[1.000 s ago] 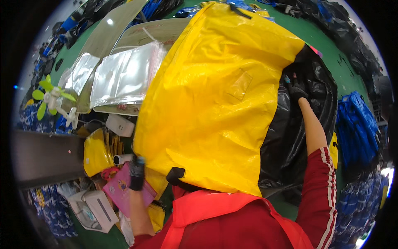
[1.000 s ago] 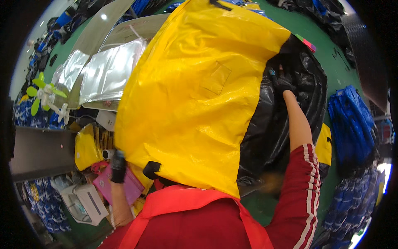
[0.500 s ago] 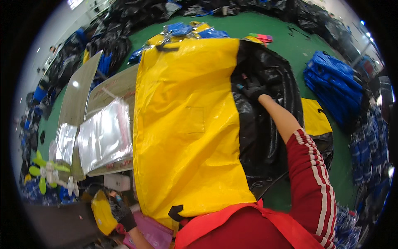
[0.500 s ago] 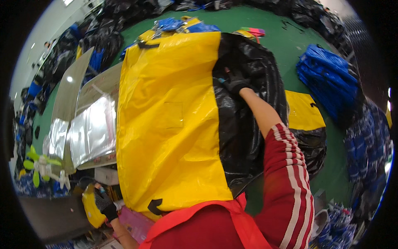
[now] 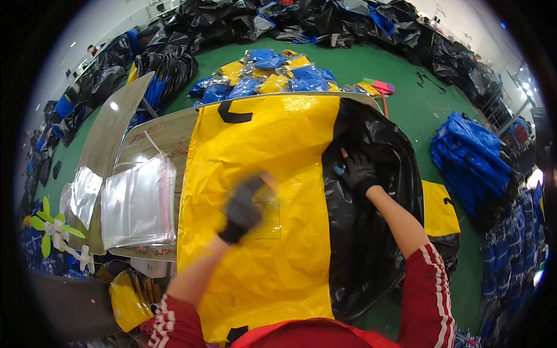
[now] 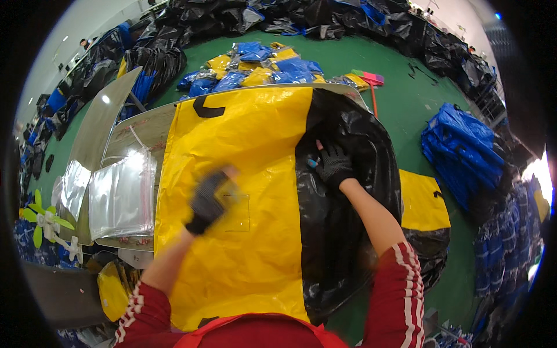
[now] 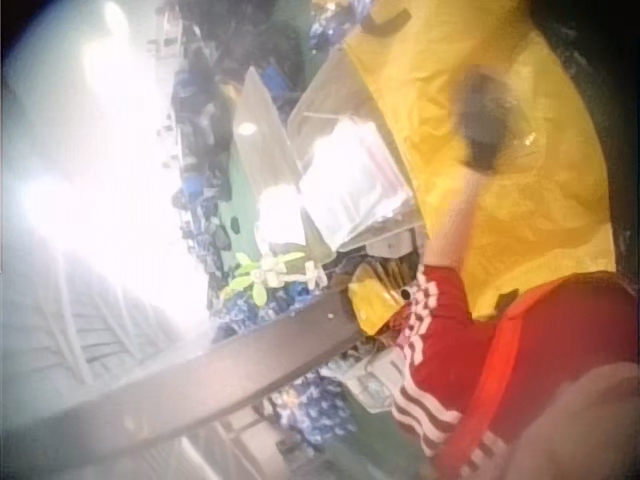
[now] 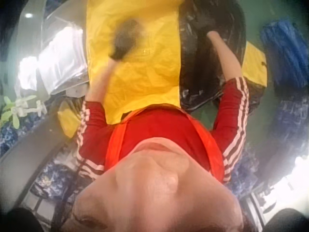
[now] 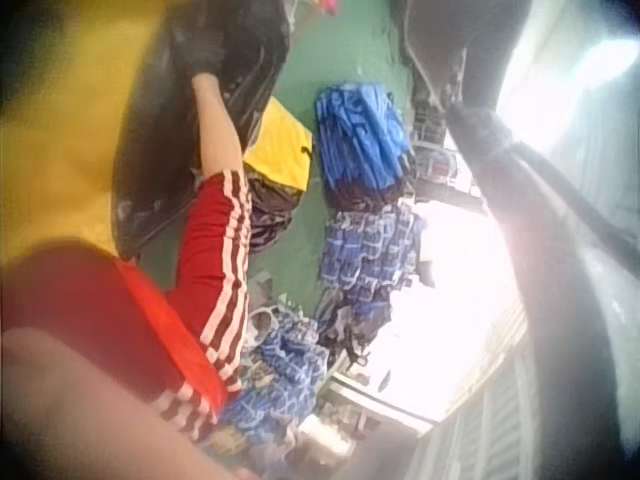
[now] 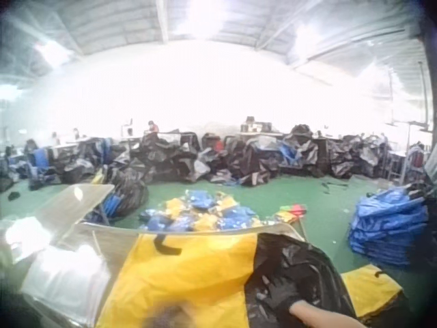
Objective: The person folds blue, yellow, and black delivery bags on a table, then places each folded bag into a clear plastic bag and seals it. The process is repeated for multiple bags of different colors.
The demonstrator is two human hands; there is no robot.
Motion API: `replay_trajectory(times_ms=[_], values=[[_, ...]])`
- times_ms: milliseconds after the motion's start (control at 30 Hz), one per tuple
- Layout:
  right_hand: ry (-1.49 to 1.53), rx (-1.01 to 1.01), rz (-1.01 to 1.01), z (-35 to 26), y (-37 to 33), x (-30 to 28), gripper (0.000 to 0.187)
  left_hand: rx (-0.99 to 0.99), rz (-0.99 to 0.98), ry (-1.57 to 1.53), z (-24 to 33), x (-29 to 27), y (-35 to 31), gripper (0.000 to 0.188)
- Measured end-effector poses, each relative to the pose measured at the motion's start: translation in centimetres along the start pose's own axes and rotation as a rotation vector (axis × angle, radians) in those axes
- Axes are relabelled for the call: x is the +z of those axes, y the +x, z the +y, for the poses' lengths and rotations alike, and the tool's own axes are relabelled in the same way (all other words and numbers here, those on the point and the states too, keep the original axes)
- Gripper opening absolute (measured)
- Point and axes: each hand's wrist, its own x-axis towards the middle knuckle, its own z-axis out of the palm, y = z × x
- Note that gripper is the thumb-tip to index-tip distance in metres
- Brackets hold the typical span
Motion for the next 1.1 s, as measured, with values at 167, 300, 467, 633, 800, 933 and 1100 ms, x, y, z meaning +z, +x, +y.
replay_trajectory(times_ms=[167, 300, 467, 633, 800, 933, 1100], values=[[-0.068, 0.060, -0.047, -0.8, -0.1, 0.0, 0.070, -0.735, 0.330, 0.271, -23.4, -5.9, 10.3, 0.065], [-0.041, 0.047, -0.039, -0.6, -0.2, -0.2, 0.071, -0.997, -0.124, -0.746, -31.1, -7.4, 11.9, 0.045], [0.031, -0.001, -0.005, -0.3, -0.6, 0.0, 0.068, -0.630, 0.207, -1.237, -33.0, -8.0, 12.2, 0.046], [-0.009, -0.050, 0.070, -0.3, -0.8, -0.1, 0.064, -0.918, 0.295, -0.948, -33.5, -4.1, 13.1, 0.054], [0.005, -0.010, 0.021, -0.2, -0.6, 0.0, 0.068, -0.770, 0.174, -1.016, -33.4, -5.9, 15.3, 0.046], [0.035, -0.010, 0.022, -0.3, -0.6, 0.4, 0.067, -0.537, 0.249, -0.672, -33.5, -9.8, 18.3, 0.027], [-0.001, -0.015, 0.033, -0.3, -0.5, 0.3, 0.067, -0.406, 0.156, -0.065, -32.9, -14.0, 21.9, 0.016]])
